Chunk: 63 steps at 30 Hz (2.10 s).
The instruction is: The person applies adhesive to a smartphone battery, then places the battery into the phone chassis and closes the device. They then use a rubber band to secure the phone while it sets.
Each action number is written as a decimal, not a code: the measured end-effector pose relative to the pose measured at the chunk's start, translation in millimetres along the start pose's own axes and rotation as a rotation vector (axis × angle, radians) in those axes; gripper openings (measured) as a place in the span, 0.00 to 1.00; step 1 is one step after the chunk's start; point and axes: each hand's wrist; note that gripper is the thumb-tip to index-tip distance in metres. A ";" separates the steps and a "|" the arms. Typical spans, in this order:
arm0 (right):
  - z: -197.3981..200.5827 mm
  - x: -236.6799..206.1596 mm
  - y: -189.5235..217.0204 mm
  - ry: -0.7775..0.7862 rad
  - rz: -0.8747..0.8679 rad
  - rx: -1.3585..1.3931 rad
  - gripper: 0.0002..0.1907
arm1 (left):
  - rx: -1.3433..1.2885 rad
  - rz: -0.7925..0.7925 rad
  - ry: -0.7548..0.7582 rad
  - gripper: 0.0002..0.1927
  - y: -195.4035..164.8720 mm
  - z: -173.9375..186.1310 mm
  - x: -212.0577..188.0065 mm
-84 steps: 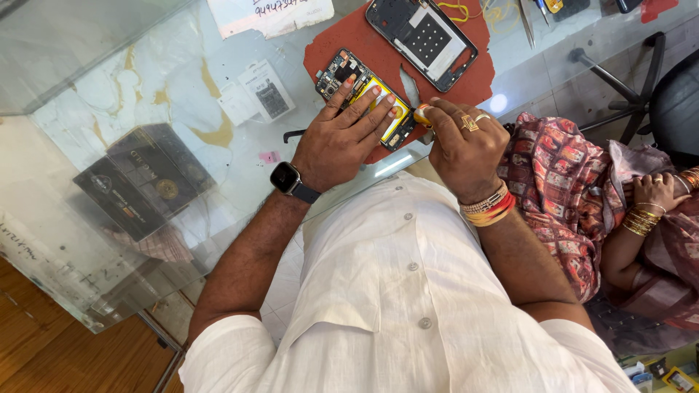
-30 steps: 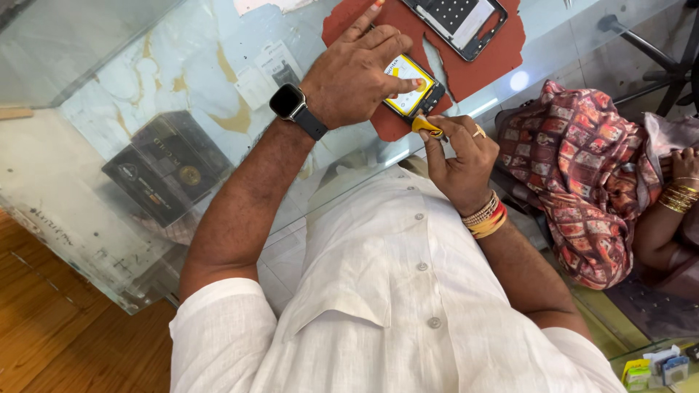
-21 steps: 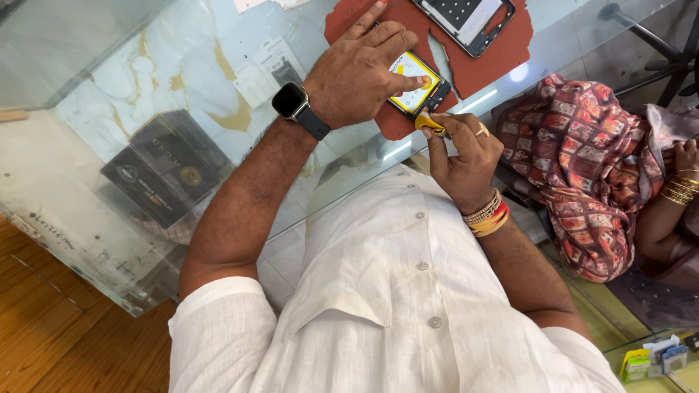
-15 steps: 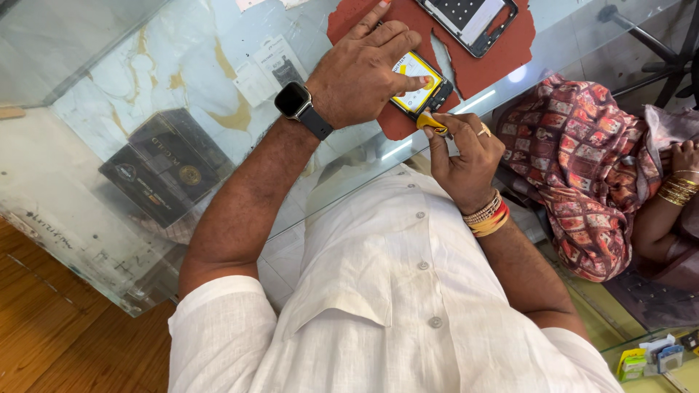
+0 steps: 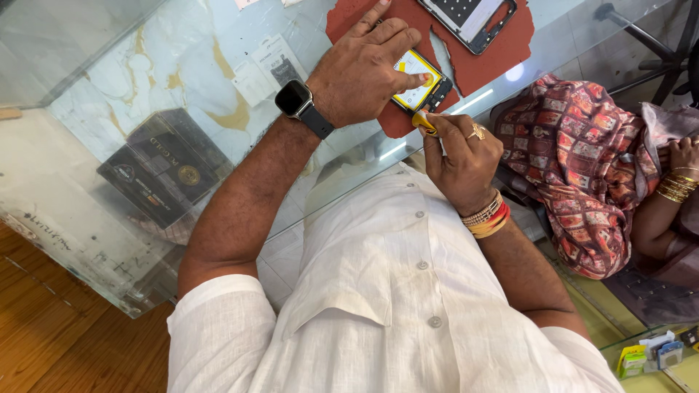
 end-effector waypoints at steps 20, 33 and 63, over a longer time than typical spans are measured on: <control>3.9 8.3 10.1 0.060 0.090 -0.062 0.11 | 0.017 0.022 -0.025 0.07 -2.7 -3.3 -8.2; 6.4 9.8 12.0 0.087 0.107 -0.061 0.11 | 0.047 0.032 -0.024 0.07 -5.3 -0.2 -12.0; 8.1 4.5 15.5 0.046 0.054 -0.019 0.10 | -0.031 0.071 -0.042 0.08 -9.0 0.5 -16.6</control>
Point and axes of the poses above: each hand's wrist, its own x-axis towards the middle knuckle, its own z-axis out of the back of the hand, y = z × x, and after that the axes turned 6 degrees about -y, right-handed
